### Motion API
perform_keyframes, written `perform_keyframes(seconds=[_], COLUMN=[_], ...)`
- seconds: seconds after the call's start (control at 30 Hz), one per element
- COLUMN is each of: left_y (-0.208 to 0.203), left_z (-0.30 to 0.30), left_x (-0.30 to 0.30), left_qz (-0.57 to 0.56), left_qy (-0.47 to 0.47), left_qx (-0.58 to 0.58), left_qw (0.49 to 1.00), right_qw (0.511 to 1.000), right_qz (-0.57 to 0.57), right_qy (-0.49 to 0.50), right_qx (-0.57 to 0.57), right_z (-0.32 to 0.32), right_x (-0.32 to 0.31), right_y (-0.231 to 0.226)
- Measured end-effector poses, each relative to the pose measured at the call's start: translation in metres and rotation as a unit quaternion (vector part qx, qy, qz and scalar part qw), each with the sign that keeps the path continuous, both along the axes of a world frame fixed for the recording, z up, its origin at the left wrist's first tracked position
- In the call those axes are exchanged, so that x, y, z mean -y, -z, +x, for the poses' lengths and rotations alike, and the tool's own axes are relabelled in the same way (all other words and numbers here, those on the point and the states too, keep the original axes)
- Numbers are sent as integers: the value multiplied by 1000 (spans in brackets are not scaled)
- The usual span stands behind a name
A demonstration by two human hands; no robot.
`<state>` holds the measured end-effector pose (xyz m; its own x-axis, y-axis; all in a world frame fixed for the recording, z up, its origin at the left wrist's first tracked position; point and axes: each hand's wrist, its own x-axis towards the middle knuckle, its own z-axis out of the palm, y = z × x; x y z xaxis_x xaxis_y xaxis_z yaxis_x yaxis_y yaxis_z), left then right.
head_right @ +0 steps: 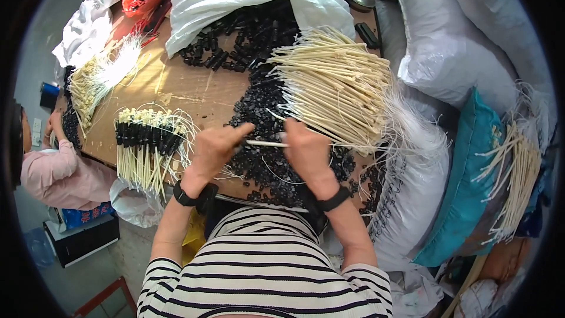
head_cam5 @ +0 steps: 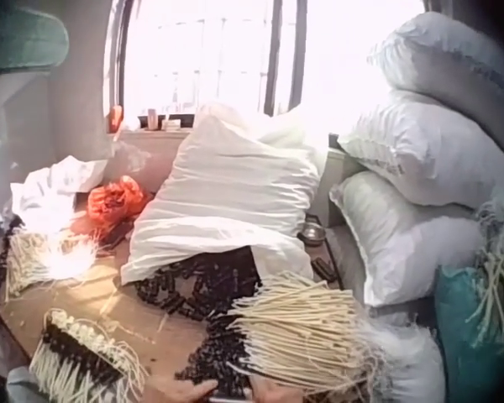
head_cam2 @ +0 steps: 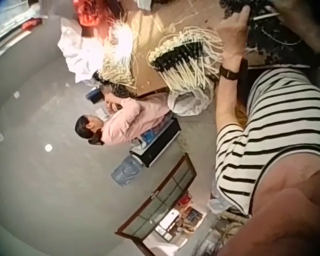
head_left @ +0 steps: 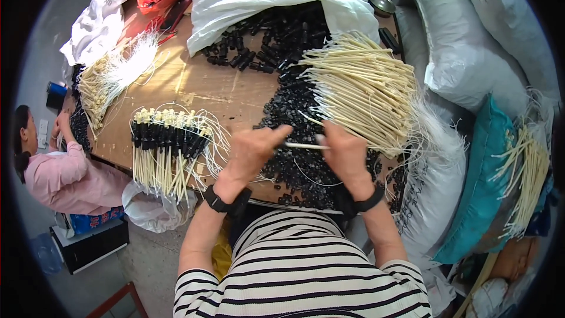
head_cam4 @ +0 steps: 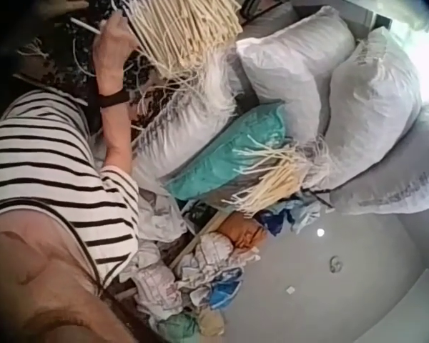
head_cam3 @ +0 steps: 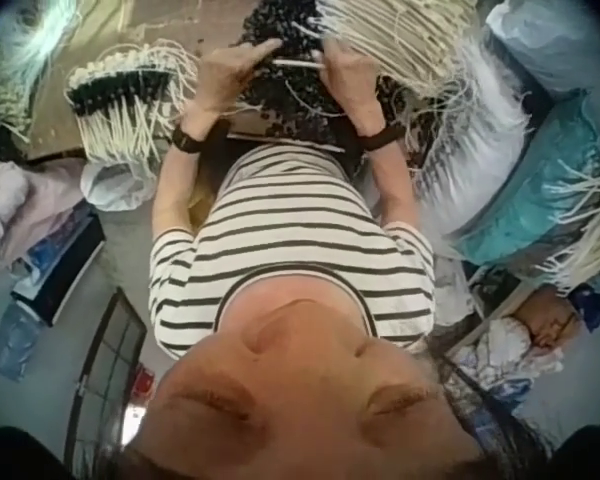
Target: Manually assembling small black components onto thin white rods at a workbench.
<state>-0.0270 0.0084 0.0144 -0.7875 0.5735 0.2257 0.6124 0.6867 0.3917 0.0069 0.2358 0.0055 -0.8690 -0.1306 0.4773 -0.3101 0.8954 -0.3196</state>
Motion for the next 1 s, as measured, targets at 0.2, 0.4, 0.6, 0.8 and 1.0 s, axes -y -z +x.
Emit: perform_keyframes(seconds=[0.2,0.4,0.6,0.8,1.0], left_y=[-9,-15,36,13,25], left_z=[14,25,-1,11,13], left_x=[0,-19,42,-4,6], left_qz=[20,26,127,372,221], left_qy=[20,64,-279,-206,-167], left_qx=[-13,13,242,447,254], left_qw=[1000,998,921,787,927], right_qw=[984,994,644,969,967], right_qz=[63,-48,-688,-22,-167], right_qy=[98,-31,-227,-176,-144], right_qx=[136,95,245,172,130], right_z=[7,3,2,7,9], right_x=[9,29,-1,46,50], right_y=[8,7,-13,11,15])
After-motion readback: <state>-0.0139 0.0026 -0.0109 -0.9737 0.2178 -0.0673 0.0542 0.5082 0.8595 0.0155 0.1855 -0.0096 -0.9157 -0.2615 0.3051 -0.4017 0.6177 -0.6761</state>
